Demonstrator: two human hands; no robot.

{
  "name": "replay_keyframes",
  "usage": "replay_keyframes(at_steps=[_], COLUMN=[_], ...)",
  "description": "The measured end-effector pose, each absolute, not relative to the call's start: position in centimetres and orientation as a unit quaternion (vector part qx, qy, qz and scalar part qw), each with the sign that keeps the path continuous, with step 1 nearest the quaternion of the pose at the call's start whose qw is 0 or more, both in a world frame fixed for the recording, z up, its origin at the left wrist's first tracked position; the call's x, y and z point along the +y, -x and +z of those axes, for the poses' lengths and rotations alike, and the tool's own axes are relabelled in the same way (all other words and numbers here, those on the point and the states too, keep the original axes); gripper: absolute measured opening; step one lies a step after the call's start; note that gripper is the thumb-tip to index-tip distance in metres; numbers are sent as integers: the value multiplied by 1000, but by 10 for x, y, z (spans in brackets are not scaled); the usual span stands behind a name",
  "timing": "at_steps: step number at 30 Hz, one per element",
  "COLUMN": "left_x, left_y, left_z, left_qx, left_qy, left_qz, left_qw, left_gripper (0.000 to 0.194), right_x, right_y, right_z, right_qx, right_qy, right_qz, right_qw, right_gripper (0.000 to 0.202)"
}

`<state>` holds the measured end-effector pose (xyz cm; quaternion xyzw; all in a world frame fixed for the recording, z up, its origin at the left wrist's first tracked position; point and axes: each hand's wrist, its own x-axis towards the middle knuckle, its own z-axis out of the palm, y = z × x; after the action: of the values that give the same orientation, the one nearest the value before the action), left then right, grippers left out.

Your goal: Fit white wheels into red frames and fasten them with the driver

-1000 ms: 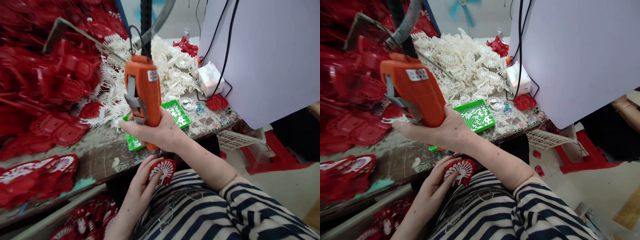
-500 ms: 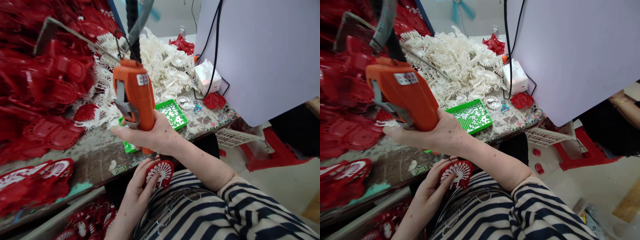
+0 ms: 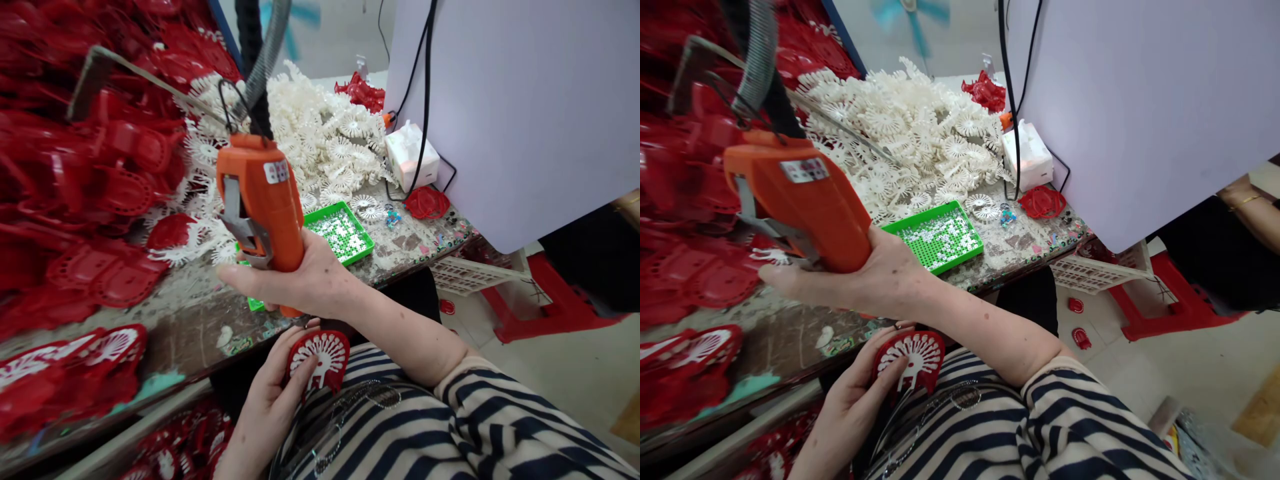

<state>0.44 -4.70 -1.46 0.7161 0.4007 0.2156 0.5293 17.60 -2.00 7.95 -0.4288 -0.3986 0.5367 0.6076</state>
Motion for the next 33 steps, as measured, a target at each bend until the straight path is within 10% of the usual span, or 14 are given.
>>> replay_keyframes(at_steps=[33], left_x=[-49], left_y=[-11], left_z=[-6], left_qx=[241], left_qy=[-785], left_qz=[367], left_qw=[437], left_gripper=[31], right_x=[-24], right_y=[-170], right_z=[93], right_qx=[-430], right_qy=[344], right_qz=[445], right_qw=[706], right_gripper=[28])
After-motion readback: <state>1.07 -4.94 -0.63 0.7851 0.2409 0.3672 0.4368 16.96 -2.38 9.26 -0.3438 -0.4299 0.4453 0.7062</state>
